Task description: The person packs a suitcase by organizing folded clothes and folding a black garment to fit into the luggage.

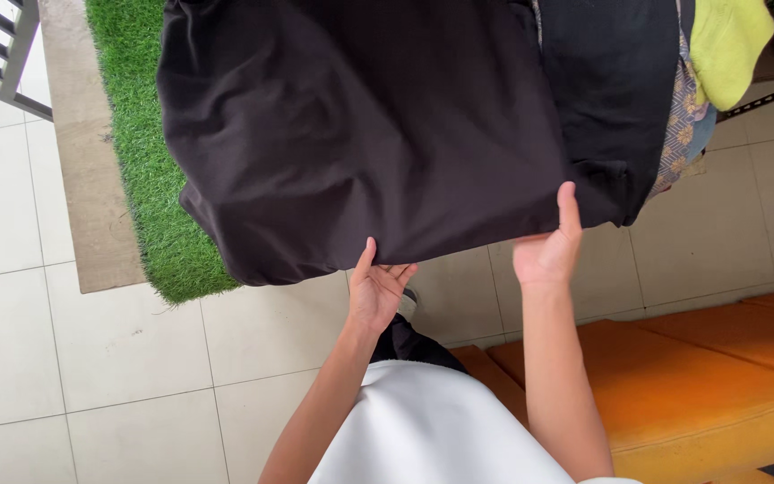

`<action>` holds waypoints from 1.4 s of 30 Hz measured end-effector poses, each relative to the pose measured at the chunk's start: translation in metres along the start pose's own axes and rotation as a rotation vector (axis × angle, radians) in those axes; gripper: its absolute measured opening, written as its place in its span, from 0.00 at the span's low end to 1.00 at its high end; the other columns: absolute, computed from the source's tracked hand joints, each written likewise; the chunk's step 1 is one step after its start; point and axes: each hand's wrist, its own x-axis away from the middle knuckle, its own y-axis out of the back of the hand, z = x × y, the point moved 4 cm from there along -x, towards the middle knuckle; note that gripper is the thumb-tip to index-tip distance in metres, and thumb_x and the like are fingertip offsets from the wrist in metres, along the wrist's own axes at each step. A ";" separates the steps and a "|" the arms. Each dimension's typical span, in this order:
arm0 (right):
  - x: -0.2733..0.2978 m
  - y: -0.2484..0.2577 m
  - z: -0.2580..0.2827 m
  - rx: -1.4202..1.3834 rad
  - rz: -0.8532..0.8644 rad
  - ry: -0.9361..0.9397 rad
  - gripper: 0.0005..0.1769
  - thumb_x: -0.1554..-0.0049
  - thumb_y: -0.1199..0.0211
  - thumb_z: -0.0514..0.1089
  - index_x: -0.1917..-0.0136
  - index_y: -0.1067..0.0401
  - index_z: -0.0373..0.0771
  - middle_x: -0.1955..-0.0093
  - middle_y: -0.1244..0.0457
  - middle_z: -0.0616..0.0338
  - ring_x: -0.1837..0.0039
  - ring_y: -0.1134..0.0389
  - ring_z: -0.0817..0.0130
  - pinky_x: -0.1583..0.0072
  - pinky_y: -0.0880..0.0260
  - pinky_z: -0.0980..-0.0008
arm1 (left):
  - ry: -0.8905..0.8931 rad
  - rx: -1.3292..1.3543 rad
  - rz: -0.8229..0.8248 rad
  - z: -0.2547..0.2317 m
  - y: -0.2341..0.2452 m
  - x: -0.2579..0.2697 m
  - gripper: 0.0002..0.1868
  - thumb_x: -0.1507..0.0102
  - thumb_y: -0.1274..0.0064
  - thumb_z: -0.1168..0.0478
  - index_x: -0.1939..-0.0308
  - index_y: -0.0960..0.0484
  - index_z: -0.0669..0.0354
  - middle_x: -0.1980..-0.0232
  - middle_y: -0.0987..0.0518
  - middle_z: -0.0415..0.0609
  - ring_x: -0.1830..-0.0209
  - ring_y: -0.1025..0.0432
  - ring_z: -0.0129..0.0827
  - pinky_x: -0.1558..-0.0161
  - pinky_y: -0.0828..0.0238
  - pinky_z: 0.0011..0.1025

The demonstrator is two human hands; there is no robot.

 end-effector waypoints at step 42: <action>-0.114 0.010 0.006 0.939 0.168 0.333 0.08 0.39 0.39 0.35 0.45 0.26 0.33 0.45 0.30 0.56 0.41 0.30 0.70 0.39 0.30 0.70 | -0.270 -1.110 0.337 0.016 -0.183 -0.156 0.05 0.31 0.51 0.66 0.52 0.26 0.64 0.60 0.23 0.45 0.67 0.27 0.25 0.63 0.28 0.25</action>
